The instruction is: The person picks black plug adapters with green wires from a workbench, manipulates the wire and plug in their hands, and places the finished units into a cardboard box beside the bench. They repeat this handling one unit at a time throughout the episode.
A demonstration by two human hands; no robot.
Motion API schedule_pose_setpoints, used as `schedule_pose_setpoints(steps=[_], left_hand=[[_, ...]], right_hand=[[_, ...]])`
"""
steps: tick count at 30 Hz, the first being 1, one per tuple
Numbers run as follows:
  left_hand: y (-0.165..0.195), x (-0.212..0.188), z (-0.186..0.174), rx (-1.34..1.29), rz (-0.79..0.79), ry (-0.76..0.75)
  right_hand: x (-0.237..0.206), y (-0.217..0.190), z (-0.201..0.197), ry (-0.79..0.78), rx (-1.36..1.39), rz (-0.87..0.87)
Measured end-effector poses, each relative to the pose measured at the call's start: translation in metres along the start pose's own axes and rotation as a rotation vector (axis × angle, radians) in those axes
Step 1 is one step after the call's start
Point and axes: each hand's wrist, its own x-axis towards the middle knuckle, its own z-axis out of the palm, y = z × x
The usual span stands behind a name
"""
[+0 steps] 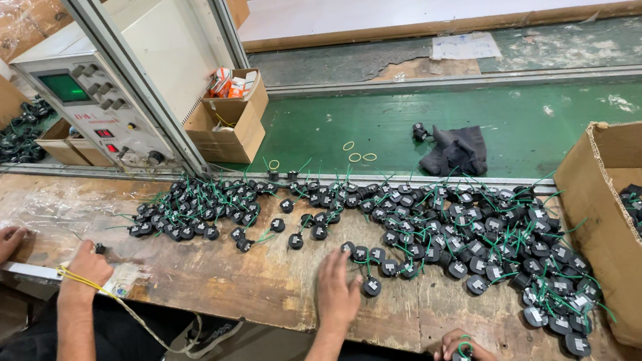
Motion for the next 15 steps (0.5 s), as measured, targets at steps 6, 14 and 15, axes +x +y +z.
schedule_pose_setpoints(steps=[6, 14, 15], left_hand=[[0.012, -0.003, -0.01, -0.231, -0.077, 0.019], [0.005, 0.008, -0.009, -0.731, -0.371, 0.422], [0.007, 0.009, -0.01, -0.853, -0.369, 0.472]], right_hand=[[0.017, -0.003, -0.004, -0.228, 0.235, -0.018], [0.008, -0.009, 0.014, 0.102, 0.043, -0.224], [0.009, -0.012, 0.013, 0.091, 0.009, -0.179]])
